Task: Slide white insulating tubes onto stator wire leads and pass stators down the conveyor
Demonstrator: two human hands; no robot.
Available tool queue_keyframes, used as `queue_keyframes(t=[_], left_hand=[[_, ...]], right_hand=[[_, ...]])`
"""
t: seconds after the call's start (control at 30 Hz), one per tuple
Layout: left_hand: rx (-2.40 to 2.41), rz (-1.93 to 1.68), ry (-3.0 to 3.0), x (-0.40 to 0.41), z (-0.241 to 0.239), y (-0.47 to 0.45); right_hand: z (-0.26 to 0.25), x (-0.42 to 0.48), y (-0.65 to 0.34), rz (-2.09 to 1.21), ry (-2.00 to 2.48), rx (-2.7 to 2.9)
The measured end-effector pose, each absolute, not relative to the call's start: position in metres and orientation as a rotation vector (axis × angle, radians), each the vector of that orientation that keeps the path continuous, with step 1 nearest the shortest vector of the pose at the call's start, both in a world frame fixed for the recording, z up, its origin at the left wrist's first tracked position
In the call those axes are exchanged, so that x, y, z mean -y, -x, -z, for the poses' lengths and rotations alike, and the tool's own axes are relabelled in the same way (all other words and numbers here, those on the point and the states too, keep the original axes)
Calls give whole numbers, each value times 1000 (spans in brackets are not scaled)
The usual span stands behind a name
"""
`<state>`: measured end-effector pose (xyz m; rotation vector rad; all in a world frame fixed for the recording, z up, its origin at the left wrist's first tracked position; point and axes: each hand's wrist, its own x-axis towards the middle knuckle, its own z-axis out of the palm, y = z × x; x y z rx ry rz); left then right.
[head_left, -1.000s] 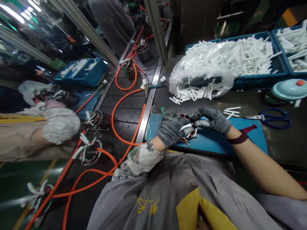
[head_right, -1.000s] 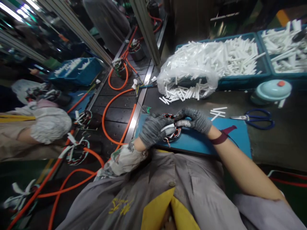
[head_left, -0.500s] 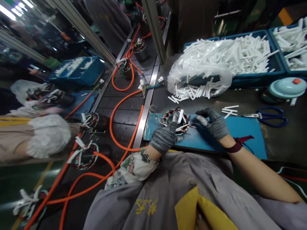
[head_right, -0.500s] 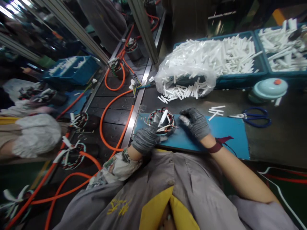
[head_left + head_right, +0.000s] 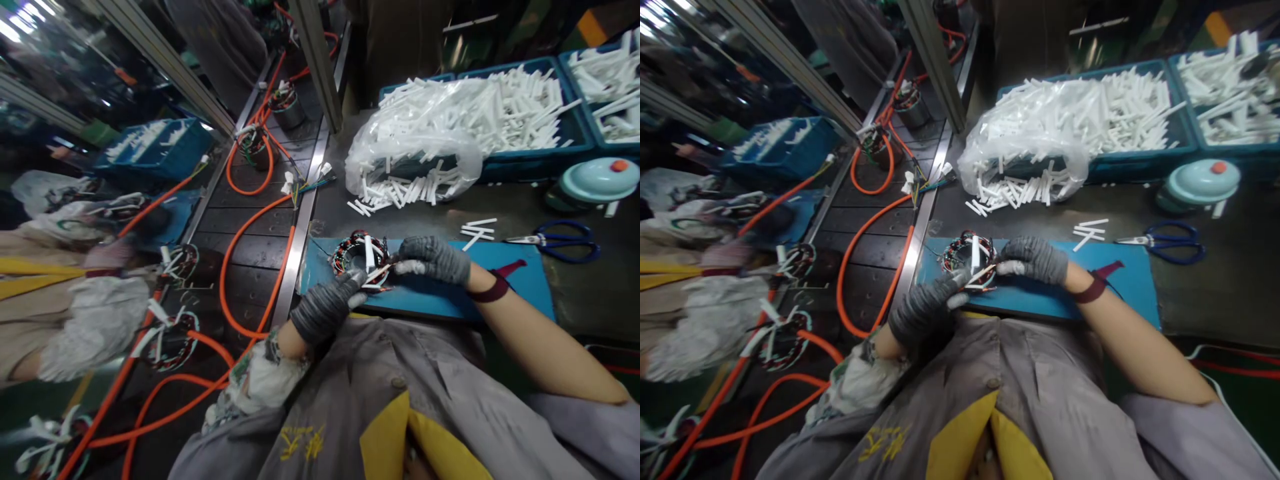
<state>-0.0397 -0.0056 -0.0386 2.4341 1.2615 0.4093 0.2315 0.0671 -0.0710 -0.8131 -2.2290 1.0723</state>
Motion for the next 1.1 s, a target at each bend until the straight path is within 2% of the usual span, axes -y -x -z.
queue_keyframes(t=[0.1,0.2,0.3,0.4,0.6,0.73,0.9,1.1], left_hand=[[-1125,-215,-2405,-17,21,41],[-1244,-190,-2417,-19,20,31],[-1411,-232,-2485,-3,34,19],[-1517,-254,-2508,10,44,13],[-1477,-587,-2380,15,43,22],[-1398,-641,-2392,19,48,25],[-1482,-463,-2510,21,47,24],[-1509,-357,-2652,25,35,23]], right_hand=[[69,-79,-242,-1389,776,2171],[66,-86,-257,-1336,920,2186],[68,-100,-264,-984,1170,2152],[78,-123,-251,-410,1442,2286],[99,-142,-223,-184,1610,2350],[83,-97,-241,-250,1477,2032],[56,-23,-256,-574,1443,1738],[65,-14,-257,-940,1450,1600]])
